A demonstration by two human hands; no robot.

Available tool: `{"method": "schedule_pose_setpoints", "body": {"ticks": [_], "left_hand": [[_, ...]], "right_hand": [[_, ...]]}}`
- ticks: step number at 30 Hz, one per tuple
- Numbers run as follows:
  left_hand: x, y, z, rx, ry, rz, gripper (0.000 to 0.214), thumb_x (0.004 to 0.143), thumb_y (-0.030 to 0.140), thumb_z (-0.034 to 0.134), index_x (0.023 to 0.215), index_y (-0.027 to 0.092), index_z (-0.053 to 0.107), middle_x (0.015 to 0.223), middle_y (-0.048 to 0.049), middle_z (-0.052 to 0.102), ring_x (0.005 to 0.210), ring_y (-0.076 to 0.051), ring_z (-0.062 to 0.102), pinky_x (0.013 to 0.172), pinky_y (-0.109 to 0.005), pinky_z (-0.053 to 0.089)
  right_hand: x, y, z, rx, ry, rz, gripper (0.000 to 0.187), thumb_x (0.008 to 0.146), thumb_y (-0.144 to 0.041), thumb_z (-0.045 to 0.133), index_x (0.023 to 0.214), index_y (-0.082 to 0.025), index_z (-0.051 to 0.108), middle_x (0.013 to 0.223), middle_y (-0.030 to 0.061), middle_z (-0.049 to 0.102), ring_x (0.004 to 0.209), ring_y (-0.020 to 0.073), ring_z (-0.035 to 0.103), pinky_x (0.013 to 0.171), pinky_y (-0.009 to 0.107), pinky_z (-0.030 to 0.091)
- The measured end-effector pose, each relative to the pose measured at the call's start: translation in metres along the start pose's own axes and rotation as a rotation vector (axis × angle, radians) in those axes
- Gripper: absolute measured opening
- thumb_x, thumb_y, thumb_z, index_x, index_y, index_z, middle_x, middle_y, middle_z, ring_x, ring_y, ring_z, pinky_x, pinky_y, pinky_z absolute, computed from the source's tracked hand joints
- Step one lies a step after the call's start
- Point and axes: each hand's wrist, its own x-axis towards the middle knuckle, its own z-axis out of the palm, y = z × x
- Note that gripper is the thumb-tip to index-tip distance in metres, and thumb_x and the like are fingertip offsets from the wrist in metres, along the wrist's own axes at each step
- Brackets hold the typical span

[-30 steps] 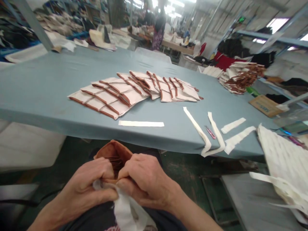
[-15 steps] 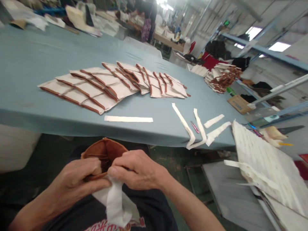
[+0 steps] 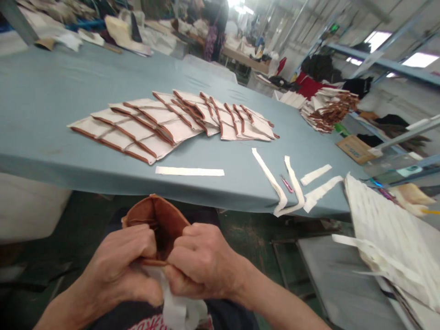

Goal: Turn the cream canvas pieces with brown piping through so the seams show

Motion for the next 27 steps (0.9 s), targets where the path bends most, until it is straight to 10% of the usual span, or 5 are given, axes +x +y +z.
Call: {"method": "schedule_pose_setpoints", "body": {"ticks": [15, 27], "left_hand": [[0.024, 0.041, 0.044, 0.171, 0.063, 0.196, 0.064, 0.109, 0.064, 0.049, 0.061, 0.022, 0.055, 0.053, 0.0047, 0.049, 0.048, -0.015, 0.04, 0.047, -0.035, 0.032], [0.004, 0.027, 0.023, 0.064, 0.057, 0.148, 0.062, 0.119, 0.046, 0.027, 0.065, 0.024, 0.046, 0.055, 0.0024, 0.05, 0.05, -0.015, 0.039, 0.053, -0.036, 0.029]], "right_hand": [[-0.048, -0.014, -0.03, 0.356, 0.027, 0.352, 0.042, 0.118, -0.042, 0.042, 0.087, -0.023, 0.064, 0.07, -0.0008, 0.065, 0.067, 0.0154, 0.06, 0.085, 0.035, 0.055], [-0.025, -0.026, -0.03, 0.223, -0.092, 0.235, 0.038, 0.118, -0.033, 0.035, 0.096, -0.022, 0.064, 0.075, 0.0038, 0.068, 0.074, 0.0189, 0.061, 0.081, 0.037, 0.055]]}}
